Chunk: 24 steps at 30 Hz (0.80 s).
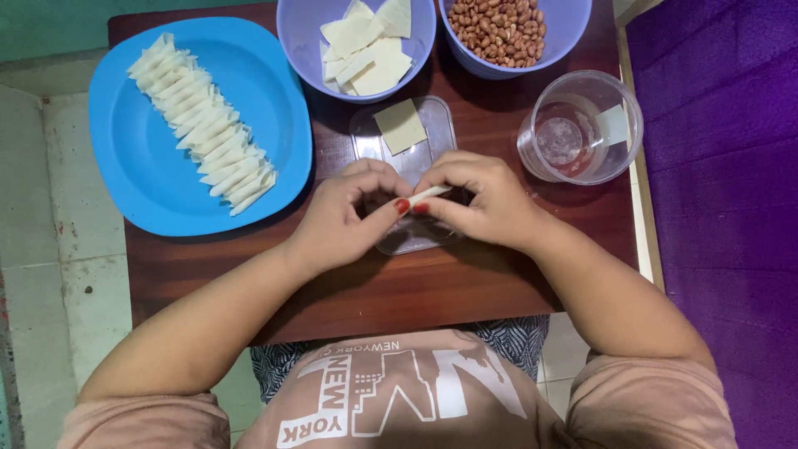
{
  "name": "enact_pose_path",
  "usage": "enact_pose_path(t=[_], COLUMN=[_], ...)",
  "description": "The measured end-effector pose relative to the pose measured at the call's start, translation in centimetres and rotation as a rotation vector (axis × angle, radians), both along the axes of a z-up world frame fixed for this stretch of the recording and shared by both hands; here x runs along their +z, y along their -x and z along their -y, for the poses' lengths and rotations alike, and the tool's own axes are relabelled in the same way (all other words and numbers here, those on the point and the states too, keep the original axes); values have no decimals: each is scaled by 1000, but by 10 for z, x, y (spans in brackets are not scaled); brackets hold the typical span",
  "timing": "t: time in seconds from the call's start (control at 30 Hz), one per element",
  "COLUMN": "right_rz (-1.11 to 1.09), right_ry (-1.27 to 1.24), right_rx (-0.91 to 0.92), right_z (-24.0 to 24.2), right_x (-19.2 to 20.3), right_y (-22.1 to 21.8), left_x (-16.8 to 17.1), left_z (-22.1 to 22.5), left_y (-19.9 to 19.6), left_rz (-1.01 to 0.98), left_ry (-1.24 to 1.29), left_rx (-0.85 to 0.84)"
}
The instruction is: A person is manually assembling small nut parcels by placing a peanut on a square wrapper and folding it into a small roll, using water to seal the edges.
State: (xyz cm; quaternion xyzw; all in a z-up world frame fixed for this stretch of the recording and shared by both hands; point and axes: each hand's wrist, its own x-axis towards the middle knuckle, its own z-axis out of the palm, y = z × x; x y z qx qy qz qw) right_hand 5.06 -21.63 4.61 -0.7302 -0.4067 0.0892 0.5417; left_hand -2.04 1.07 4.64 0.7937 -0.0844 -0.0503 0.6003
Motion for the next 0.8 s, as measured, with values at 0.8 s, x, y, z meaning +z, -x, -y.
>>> enact_pose_path(t=[0.8], right_rz=[-473], right_ry=[0], right_rx=[-24], right_z=[0], right_x=[-9], right_y=[8], left_x=[-14], left_z=[12], left_y=[3], left_rz=[668], left_ry=[-179], left_rx=[222])
